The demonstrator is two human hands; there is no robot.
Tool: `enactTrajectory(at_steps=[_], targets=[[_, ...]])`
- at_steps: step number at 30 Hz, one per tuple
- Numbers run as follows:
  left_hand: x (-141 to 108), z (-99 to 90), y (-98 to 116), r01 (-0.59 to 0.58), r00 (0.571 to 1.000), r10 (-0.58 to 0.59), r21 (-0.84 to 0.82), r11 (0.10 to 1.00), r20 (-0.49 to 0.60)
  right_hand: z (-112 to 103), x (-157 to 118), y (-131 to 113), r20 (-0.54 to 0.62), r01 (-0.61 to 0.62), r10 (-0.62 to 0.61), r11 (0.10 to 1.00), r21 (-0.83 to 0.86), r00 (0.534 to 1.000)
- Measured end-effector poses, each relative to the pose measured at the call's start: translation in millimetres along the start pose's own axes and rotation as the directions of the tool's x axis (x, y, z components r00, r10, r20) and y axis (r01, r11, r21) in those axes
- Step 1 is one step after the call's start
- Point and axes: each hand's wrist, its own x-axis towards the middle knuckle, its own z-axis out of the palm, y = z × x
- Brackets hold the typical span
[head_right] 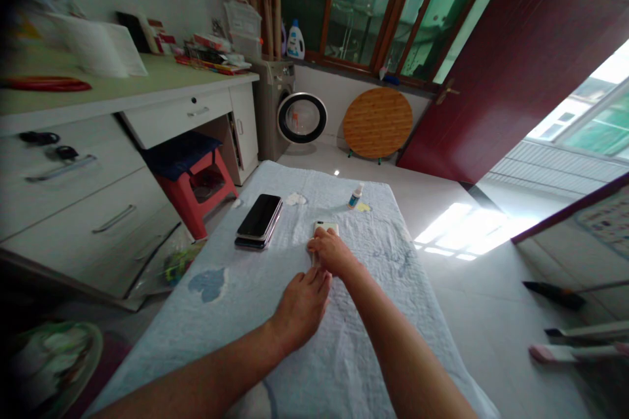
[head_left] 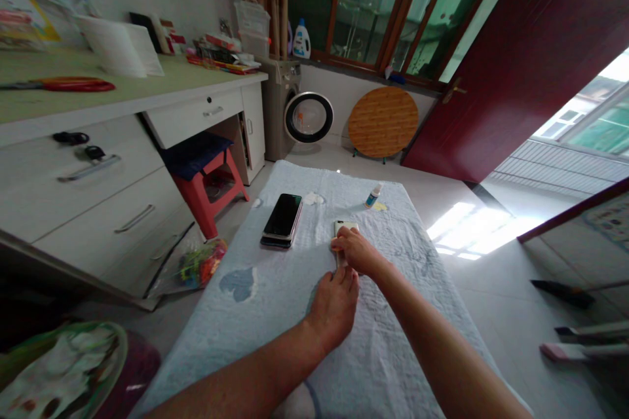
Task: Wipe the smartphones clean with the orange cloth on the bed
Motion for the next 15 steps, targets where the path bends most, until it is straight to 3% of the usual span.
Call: enactTrajectory(at_steps=[6,10,15], targets=[[1.4,4.2,-5.1,-0.036,0.996,0.029,-0.079,0.996,-0.087,2.4,-21.2,-3.7,0.057,0.051,-0.067,0.971,0.233,0.996],[2.2,3.5,-8.9,-0.041,0.995,0.028,-0.136,0.99,-0.094,9.8,-9.3,5.9,-0.007,0.015,-0.014,0.987,0.162,1.0],[1.5,-1.7,-8.9,-0.018,0.998,0.009,-0.152,0.988,-0.06,14.7,23.6,19.8,-0.131,-0.126,0.129,0.991,0.034,0.983]])
